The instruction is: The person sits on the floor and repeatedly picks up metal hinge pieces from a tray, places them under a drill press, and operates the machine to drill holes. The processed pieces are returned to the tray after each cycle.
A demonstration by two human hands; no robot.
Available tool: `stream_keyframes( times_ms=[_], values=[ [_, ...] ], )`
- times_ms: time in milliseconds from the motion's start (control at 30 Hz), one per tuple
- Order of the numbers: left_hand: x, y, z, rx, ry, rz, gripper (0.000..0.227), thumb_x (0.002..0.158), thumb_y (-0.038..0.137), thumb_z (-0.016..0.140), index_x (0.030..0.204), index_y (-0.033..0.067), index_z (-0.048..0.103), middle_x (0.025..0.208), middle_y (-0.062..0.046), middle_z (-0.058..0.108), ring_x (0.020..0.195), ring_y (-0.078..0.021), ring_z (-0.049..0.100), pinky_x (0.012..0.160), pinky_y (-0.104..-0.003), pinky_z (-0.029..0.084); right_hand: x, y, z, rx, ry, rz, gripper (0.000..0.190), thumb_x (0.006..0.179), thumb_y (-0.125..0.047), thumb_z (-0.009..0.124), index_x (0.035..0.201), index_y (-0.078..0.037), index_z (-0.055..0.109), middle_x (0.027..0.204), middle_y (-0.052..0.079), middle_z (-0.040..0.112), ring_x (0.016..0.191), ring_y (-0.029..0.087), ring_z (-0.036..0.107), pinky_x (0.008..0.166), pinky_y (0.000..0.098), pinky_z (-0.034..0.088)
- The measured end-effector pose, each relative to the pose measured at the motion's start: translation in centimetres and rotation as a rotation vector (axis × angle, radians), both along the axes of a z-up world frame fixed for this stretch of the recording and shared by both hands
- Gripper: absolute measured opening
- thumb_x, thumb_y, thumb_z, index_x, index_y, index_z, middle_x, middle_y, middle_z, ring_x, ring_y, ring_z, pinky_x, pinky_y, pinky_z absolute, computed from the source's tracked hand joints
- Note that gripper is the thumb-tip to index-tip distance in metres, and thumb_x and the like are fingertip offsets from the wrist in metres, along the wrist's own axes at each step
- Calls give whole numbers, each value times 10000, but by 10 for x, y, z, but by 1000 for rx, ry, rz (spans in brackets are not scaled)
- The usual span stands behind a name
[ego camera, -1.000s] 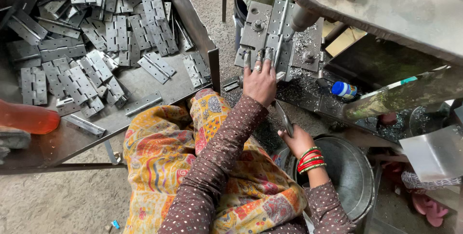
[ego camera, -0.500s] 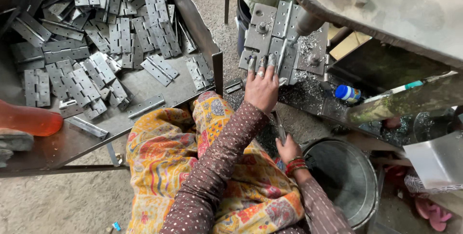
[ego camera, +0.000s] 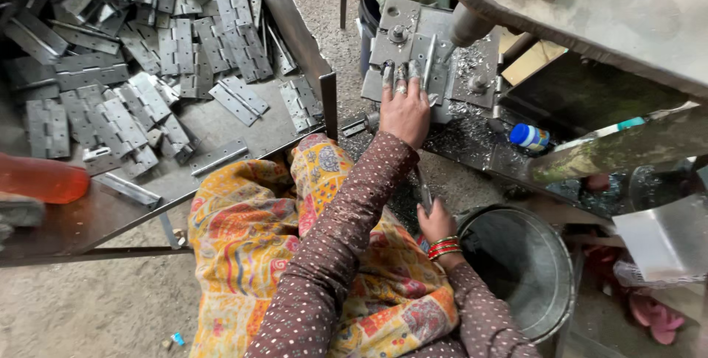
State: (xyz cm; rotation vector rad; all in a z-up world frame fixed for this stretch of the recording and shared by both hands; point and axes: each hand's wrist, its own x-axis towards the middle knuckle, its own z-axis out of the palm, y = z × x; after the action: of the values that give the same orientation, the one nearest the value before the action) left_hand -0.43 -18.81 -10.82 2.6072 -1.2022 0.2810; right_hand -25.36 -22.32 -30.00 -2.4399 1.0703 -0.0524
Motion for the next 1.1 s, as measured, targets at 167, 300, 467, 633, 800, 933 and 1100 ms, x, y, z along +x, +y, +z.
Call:
stream_keyframes(
  times_ms=[167, 300, 467, 633, 800, 933, 1100],
  values=[
    [2, 0, 5, 36, -14, -40, 298, 960, 108, 518, 1198, 9, 666, 1329, -167, 597, 1186, -322, 612, 1087, -586, 402, 2, -11, 33, 115, 71, 17, 451, 911, -469, 652, 1021, -36, 596, 810, 239, 705, 758, 453, 687, 667, 533, 538],
    [10, -10, 3, 13, -43, -17, 281, 928, 135, 532, 1138, 19, 680, 1411, -185, 555, 1169, -325, 616, 1069, -575, 410, -1, -31, 92, 220, 278, 76, 506, 901, -548, 630, 1010, -54, 620, 786, 212, 728, 723, 407, 737, 665, 504, 572],
    [25, -29, 8, 57, 117, -40, 247, 988, 144, 510, 1120, 41, 693, 1344, -141, 596, 1200, -303, 614, 1140, -599, 371, 2, -20, 73, 266, 303, 24, 460, 964, -500, 542, 1026, -46, 568, 766, 193, 721, 665, 411, 742, 578, 517, 597],
    [16, -12, 8, -84, 0, -17, 265, 924, 128, 517, 1096, 32, 695, 1333, -147, 604, 1225, -325, 603, 1092, -615, 374, -3, 6, 7, -27, -48, 23, 429, 904, -467, 622, 988, -46, 618, 804, 244, 703, 744, 479, 674, 640, 561, 522],
    [21, -9, 20, -47, 93, -47, 320, 939, 109, 499, 1189, 22, 678, 1344, -137, 598, 1195, -301, 611, 1125, -623, 351, -2, -19, 48, 116, 109, 61, 513, 901, -521, 643, 990, -16, 612, 807, 255, 698, 772, 454, 690, 680, 536, 543],
    [30, -16, 14, -25, 124, -9, 273, 959, 110, 516, 1153, 53, 699, 1374, -107, 599, 1220, -279, 608, 1145, -595, 355, -11, -32, 97, 151, 266, 122, 560, 892, -570, 635, 1024, -26, 631, 791, 227, 717, 747, 400, 725, 697, 504, 568],
    [53, -33, 18, 7, 63, -4, 266, 942, 115, 513, 1111, 101, 718, 1385, -79, 588, 1242, -275, 582, 1142, -608, 300, -4, -18, 59, 168, 224, 37, 507, 919, -540, 591, 1046, -49, 609, 781, 196, 723, 709, 386, 734, 660, 507, 575]
  ],
)
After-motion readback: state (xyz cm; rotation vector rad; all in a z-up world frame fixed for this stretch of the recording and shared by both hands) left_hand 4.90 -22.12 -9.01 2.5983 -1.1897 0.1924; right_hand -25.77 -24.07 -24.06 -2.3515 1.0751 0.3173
